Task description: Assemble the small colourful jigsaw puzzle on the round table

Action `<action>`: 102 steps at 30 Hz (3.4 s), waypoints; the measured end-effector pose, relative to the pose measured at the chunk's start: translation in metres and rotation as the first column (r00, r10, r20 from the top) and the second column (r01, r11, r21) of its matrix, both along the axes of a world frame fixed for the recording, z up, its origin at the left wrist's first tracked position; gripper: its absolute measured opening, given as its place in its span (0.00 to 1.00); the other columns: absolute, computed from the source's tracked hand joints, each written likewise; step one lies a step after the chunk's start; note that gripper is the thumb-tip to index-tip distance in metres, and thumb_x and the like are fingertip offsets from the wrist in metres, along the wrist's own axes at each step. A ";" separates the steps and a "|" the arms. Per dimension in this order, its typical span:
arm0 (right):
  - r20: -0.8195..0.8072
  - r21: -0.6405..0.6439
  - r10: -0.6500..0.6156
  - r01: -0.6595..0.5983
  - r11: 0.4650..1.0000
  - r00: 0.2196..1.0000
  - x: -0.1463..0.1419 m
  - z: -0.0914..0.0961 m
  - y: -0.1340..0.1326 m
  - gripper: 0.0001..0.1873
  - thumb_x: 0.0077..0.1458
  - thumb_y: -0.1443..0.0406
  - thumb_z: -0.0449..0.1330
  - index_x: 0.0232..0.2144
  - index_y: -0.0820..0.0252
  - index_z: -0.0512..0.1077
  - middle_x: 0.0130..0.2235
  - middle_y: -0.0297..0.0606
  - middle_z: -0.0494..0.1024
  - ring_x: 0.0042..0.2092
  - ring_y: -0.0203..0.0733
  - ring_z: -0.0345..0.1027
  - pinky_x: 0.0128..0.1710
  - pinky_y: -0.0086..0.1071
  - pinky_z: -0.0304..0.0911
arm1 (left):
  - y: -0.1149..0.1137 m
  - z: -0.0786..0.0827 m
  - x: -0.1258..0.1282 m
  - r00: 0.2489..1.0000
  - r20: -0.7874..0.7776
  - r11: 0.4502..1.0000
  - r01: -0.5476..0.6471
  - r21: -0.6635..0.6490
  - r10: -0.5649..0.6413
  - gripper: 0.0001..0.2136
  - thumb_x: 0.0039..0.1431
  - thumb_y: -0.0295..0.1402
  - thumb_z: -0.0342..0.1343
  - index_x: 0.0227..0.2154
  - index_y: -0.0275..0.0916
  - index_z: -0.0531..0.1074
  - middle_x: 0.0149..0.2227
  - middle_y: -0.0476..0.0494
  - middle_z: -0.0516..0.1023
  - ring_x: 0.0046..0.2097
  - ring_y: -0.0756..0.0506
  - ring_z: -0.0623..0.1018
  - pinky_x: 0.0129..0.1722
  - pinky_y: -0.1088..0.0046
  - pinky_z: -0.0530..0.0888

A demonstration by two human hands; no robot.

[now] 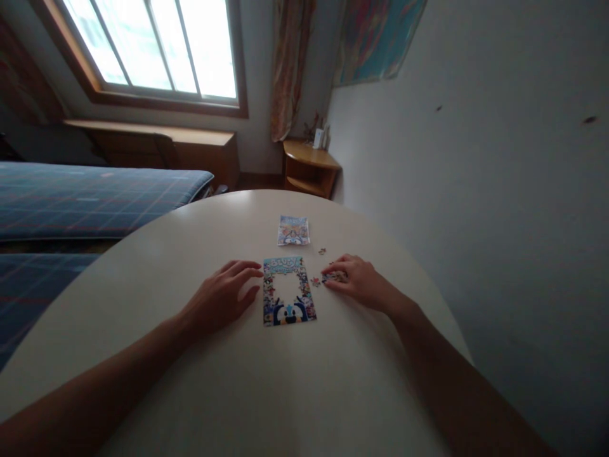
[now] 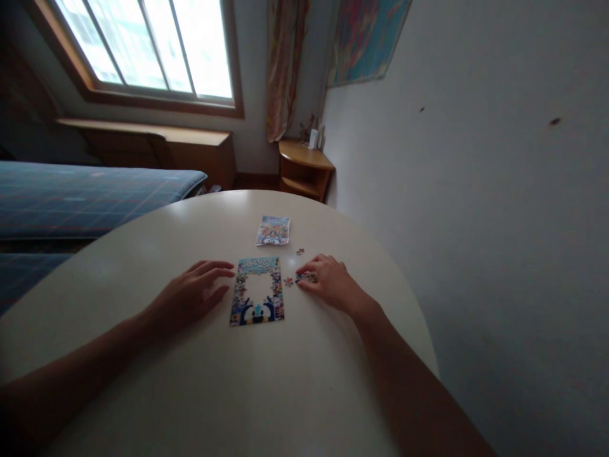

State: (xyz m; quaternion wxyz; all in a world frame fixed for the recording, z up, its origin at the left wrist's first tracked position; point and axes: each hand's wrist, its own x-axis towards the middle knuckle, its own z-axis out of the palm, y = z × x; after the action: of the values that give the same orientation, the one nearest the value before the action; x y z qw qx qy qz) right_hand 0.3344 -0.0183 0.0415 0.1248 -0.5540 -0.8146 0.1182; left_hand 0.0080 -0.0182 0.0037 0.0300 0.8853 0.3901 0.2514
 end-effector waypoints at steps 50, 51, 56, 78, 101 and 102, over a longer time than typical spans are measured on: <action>-0.450 -0.180 0.041 -0.136 0.974 0.892 -0.048 -0.014 -0.013 0.06 0.53 0.64 0.65 0.33 0.59 0.81 0.29 0.36 0.82 0.30 0.37 0.74 0.31 0.28 0.66 | -0.018 0.005 0.017 0.979 -0.051 0.970 0.187 -0.156 -0.197 0.19 0.58 0.36 0.60 0.53 0.43 0.68 0.59 0.40 0.69 0.59 0.37 0.70 0.58 0.53 0.69; -0.437 -0.170 0.049 -0.136 0.976 0.898 -0.048 -0.014 -0.013 0.06 0.53 0.64 0.65 0.33 0.59 0.81 0.29 0.35 0.82 0.30 0.36 0.73 0.31 0.28 0.65 | -0.018 0.005 0.017 0.979 -0.050 0.970 0.186 -0.155 -0.196 0.19 0.58 0.36 0.60 0.52 0.43 0.68 0.59 0.40 0.69 0.59 0.37 0.70 0.58 0.53 0.70; -0.368 -0.119 0.100 -0.154 0.981 0.924 -0.044 -0.009 -0.013 0.05 0.53 0.65 0.65 0.32 0.57 0.81 0.30 0.34 0.81 0.30 0.35 0.70 0.32 0.28 0.62 | -0.018 0.005 0.016 0.979 -0.056 0.971 0.185 -0.153 -0.195 0.19 0.58 0.36 0.59 0.53 0.43 0.68 0.60 0.40 0.69 0.59 0.37 0.70 0.58 0.53 0.69; -0.290 -0.039 0.219 -0.240 0.970 0.932 -0.042 -0.005 -0.012 0.04 0.54 0.67 0.66 0.32 0.56 0.82 0.33 0.34 0.76 0.31 0.33 0.67 0.35 0.28 0.60 | -0.019 0.005 0.015 0.980 -0.076 0.972 0.170 -0.161 -0.184 0.19 0.59 0.38 0.59 0.52 0.44 0.68 0.60 0.41 0.69 0.59 0.37 0.70 0.59 0.54 0.69; 0.242 -0.119 -0.153 0.186 0.975 0.958 0.024 -0.028 0.010 0.50 0.56 0.37 0.50 0.70 0.55 0.45 0.72 0.47 0.44 0.71 0.59 0.36 0.67 0.55 0.42 | 0.028 0.011 -0.050 0.934 -0.225 0.916 -0.327 -0.231 0.276 0.25 0.59 0.52 0.53 0.50 0.40 0.73 0.49 0.37 0.75 0.51 0.36 0.74 0.51 0.58 0.71; 0.246 -0.111 -0.161 0.193 0.975 0.956 0.021 -0.031 0.011 0.47 0.58 0.37 0.46 0.70 0.54 0.45 0.72 0.46 0.44 0.72 0.58 0.35 0.68 0.55 0.41 | 0.029 0.010 -0.049 0.931 -0.226 0.913 -0.335 -0.230 0.285 0.24 0.59 0.53 0.53 0.50 0.41 0.73 0.49 0.37 0.75 0.51 0.35 0.74 0.51 0.58 0.71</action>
State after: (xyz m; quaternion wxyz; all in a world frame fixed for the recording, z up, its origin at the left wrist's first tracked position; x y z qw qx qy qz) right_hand 0.3552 -0.0072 0.0109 -0.0001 -0.6420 -0.7609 0.0945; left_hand -0.0415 0.0108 0.0135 0.0708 0.8195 0.5572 0.1139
